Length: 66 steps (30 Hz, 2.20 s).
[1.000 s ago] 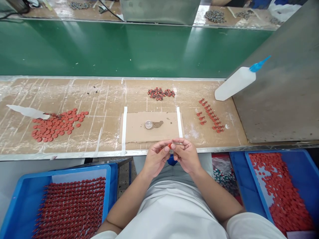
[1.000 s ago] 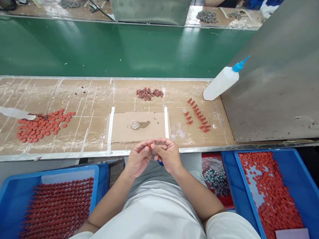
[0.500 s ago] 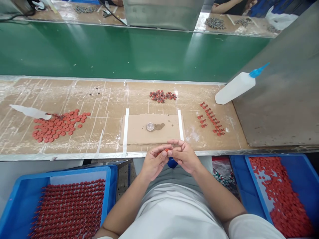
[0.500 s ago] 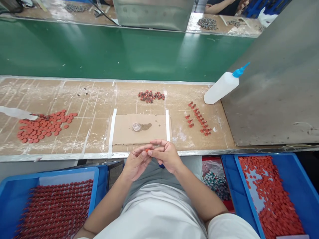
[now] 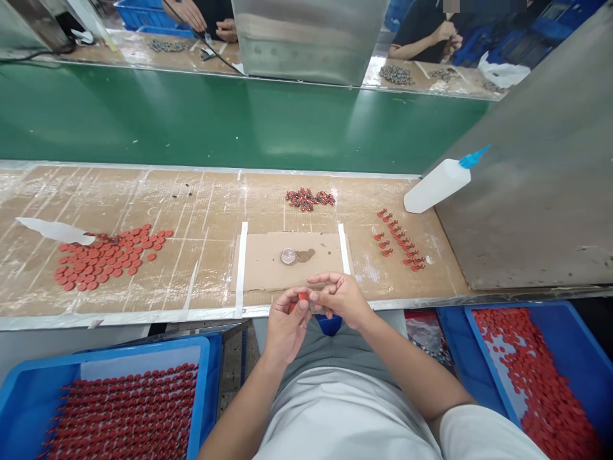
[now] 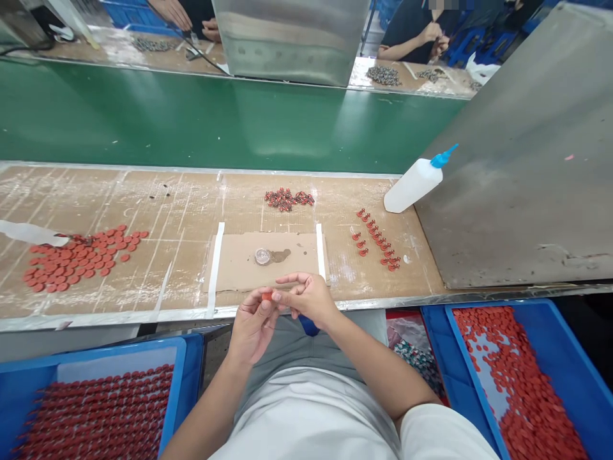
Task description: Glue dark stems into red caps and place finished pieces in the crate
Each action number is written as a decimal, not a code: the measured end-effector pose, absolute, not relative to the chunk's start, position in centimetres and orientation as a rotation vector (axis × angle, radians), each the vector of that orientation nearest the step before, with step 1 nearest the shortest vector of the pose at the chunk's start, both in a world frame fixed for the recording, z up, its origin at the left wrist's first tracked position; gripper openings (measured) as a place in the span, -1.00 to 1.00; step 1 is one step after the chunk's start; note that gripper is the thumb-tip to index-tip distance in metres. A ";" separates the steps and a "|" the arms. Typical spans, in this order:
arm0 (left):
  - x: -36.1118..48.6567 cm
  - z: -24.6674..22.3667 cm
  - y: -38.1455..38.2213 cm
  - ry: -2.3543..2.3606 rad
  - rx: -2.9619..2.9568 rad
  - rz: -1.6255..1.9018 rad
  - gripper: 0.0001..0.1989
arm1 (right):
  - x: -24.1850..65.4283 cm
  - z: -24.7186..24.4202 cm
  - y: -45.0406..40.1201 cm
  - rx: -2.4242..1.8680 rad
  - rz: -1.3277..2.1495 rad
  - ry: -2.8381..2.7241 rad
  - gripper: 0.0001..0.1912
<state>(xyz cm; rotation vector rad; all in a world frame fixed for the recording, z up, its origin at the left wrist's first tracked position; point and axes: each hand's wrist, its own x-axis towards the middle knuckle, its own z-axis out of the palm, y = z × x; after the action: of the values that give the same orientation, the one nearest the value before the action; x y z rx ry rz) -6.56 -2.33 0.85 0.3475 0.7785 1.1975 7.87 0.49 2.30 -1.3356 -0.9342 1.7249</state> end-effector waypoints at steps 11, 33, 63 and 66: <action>-7.8 0.4 -2.7 0.899 0.204 1.168 -0.67 | 13.2 1.0 17.1 -2.030 0.347 -1.550 -0.57; -8.1 0.5 -2.6 0.941 0.207 1.130 -0.67 | 14.0 -0.5 20.4 -2.116 0.415 -1.565 -0.71; -8.7 0.8 -2.2 0.893 0.133 1.114 -0.73 | 15.3 -0.5 18.6 -1.738 0.107 -2.253 -0.69; -8.8 0.7 -2.2 0.893 0.136 1.111 -0.73 | 15.3 -0.6 18.6 -1.621 0.116 -2.380 -0.67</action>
<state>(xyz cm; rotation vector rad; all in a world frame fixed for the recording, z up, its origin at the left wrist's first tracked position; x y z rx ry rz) -8.77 -2.23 0.75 0.1363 0.8934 1.1105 15.31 18.56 -0.62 -1.6212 -2.3797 0.1157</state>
